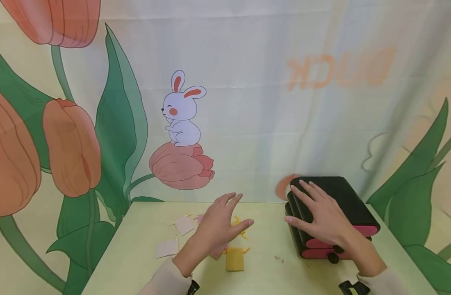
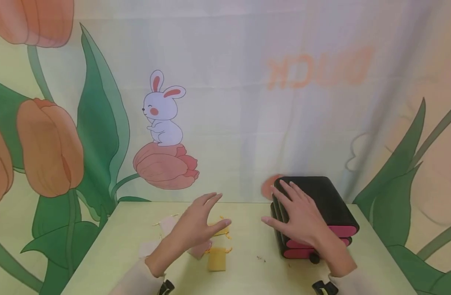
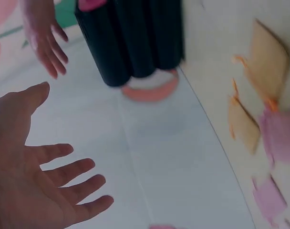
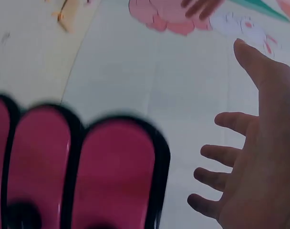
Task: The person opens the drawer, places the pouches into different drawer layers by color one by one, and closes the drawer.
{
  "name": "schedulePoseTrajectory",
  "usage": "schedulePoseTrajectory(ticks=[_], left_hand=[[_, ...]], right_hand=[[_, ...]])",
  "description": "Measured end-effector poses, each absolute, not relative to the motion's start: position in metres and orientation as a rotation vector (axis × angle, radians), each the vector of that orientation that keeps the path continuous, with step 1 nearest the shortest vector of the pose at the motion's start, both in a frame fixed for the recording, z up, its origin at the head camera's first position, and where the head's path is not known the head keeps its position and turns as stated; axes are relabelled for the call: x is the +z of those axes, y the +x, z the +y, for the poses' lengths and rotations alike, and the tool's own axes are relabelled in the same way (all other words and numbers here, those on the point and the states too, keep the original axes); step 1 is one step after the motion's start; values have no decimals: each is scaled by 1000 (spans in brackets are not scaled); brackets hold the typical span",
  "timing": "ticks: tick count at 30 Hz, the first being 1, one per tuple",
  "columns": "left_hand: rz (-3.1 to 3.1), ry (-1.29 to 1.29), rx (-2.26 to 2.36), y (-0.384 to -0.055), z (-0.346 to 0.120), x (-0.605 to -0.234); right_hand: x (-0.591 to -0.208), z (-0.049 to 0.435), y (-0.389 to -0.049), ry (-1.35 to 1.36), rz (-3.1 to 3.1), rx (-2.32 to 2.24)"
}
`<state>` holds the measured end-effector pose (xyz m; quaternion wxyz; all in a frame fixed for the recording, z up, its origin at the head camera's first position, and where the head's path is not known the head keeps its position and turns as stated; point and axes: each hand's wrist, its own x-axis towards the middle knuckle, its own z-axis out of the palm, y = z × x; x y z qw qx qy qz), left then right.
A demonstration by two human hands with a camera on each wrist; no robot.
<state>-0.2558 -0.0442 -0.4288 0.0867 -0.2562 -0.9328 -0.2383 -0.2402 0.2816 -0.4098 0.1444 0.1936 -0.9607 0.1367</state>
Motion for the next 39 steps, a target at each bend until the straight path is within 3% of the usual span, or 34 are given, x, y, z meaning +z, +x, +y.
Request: schedulePoseTrajectory(ticks=[15,26,39], left_hand=[[-2676,-1050,-1869,-212,74,-464],[-2623,-686,-2274,-195,147,-494],[-2237,-335,-2767,-194,201,-496]], right_hand=[[-410,417,-253,315,-2892,657],[-439,463,-263,152,-2956,948],[-451,465,-271,142,-2950,1335]])
